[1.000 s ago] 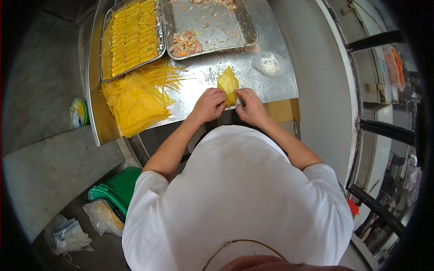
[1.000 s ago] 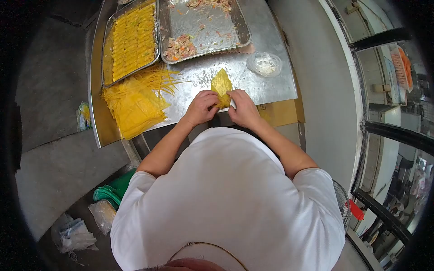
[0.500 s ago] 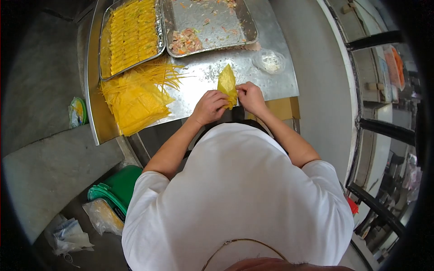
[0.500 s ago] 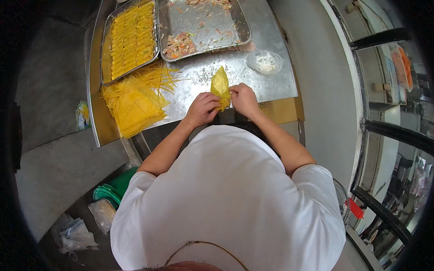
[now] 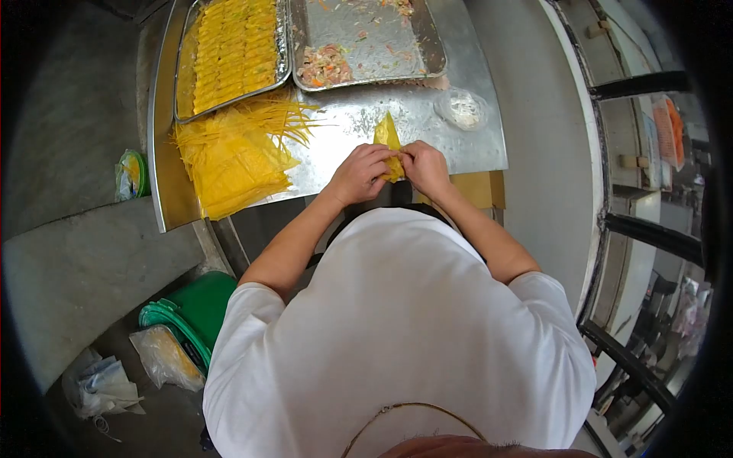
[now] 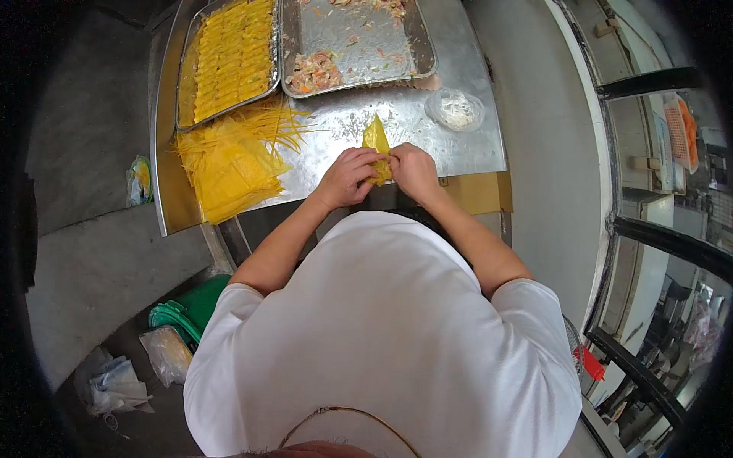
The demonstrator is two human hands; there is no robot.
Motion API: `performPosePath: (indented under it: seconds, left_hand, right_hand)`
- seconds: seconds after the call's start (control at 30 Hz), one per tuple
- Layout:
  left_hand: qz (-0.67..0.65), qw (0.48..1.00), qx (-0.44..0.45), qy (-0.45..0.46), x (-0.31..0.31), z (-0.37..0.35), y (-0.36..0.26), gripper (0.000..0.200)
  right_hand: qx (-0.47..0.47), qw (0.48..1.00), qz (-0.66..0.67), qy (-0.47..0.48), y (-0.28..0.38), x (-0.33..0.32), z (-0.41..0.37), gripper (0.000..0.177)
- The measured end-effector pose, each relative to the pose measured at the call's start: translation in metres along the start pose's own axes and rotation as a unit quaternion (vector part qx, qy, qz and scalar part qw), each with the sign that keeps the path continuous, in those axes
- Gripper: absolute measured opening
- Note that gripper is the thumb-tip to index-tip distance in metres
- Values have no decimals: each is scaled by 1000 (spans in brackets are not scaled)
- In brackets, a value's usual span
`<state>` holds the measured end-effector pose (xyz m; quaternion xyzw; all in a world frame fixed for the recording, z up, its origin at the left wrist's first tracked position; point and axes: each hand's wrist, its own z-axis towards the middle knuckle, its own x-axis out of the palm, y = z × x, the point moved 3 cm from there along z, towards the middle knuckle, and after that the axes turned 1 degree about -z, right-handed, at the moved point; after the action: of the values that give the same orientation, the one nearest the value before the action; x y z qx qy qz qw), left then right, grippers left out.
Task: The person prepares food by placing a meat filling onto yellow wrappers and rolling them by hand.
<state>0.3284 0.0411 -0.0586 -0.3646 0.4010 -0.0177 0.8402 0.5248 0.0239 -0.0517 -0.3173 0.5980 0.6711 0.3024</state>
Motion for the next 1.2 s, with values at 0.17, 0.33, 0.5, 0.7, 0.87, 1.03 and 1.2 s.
performPosePath:
  seconds: [0.17, 0.33, 0.5, 0.7, 0.87, 1.03, 1.2]
  left_hand:
    - [4, 1000, -5, 3, -1, -2, -3, 24]
    - [-9, 1000, -3, 8, 1, -2, -6, 24]
    - [6, 1000, -10, 24, 4, -5, -4, 22]
    - [7, 1000, -18, 15, 3, -3, -13, 19]
    - [13, 999, -29, 25, 4, -7, -12, 20]
    - [17, 999, -41, 29, 6, -6, -10, 22]
    - [13, 999, -41, 19, 7, -9, -9, 22]
  right_hand:
    - [39, 998, 40, 8, -9, 2, 6, 12]
    - [39, 999, 5, 26, -7, 0, 8, 13]
    - [67, 997, -7, 49, -9, -1, 21, 21]
    - [123, 991, -23, 58, -1, -12, 57, 24]
    - [132, 991, 17, 30, -28, 8, 76, 25]
    - [272, 909, 310, 58, -45, 13, 62, 21]
    - [132, 984, 96, 73, -25, -13, 18, 20]
